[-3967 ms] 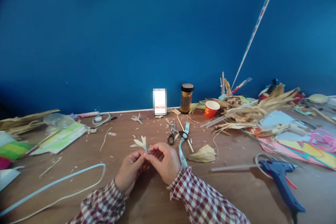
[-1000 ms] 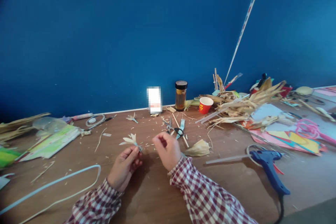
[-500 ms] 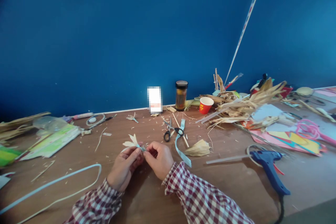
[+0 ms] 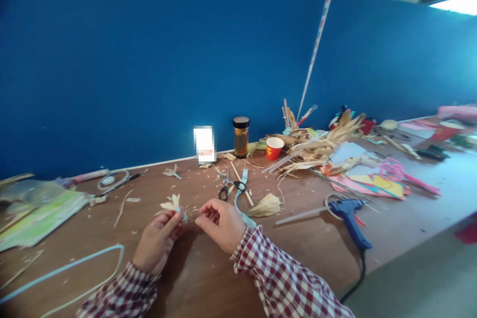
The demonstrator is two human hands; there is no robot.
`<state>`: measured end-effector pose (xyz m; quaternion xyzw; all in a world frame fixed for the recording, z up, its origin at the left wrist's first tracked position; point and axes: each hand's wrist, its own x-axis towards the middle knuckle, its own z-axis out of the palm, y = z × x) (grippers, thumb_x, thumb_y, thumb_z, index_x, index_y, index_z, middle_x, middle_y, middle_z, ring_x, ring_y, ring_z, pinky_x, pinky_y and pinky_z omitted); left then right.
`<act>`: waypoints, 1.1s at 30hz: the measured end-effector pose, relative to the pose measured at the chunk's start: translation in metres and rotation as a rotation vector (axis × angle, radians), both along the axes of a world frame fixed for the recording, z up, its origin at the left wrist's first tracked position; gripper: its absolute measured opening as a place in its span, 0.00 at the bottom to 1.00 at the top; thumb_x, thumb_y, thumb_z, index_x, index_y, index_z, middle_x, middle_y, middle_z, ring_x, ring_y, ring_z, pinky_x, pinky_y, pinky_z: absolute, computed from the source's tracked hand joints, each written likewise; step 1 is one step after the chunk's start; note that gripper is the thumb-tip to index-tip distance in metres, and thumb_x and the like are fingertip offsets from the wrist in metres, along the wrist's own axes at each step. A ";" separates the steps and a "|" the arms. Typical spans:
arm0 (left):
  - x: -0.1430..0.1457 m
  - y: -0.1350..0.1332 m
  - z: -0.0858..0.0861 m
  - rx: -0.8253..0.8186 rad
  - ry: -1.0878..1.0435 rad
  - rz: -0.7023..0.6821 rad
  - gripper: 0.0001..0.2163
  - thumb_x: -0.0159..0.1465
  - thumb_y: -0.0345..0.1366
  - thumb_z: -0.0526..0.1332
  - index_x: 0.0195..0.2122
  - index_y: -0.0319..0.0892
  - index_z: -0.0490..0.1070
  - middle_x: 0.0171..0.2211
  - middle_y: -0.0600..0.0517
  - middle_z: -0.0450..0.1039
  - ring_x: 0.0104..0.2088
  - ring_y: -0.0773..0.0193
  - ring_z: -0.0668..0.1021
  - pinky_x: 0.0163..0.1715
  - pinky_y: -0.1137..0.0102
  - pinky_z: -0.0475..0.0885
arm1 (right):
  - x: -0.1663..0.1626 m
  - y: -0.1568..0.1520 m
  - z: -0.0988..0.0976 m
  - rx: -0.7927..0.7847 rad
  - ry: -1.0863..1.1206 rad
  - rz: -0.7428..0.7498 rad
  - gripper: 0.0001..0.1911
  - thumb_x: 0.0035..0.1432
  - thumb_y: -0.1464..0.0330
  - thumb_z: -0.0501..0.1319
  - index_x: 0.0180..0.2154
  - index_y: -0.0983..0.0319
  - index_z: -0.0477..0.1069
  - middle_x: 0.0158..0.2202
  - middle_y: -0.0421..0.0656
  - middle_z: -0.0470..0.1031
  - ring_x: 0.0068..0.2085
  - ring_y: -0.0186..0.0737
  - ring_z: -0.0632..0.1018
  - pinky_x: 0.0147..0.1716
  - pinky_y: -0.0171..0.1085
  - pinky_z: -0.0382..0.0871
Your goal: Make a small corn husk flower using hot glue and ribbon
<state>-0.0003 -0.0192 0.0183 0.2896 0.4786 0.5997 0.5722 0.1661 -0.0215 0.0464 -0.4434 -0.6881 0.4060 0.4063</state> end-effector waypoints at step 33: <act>-0.002 0.000 -0.007 -0.017 0.018 -0.018 0.11 0.41 0.31 0.70 0.26 0.36 0.71 0.24 0.55 0.72 0.23 0.73 0.73 0.24 0.79 0.72 | 0.272 -0.071 -0.024 -0.188 -1.032 -0.947 0.15 0.49 0.62 0.60 0.39 0.60 0.64 0.30 0.48 0.75 0.29 0.48 0.76 0.26 0.39 0.62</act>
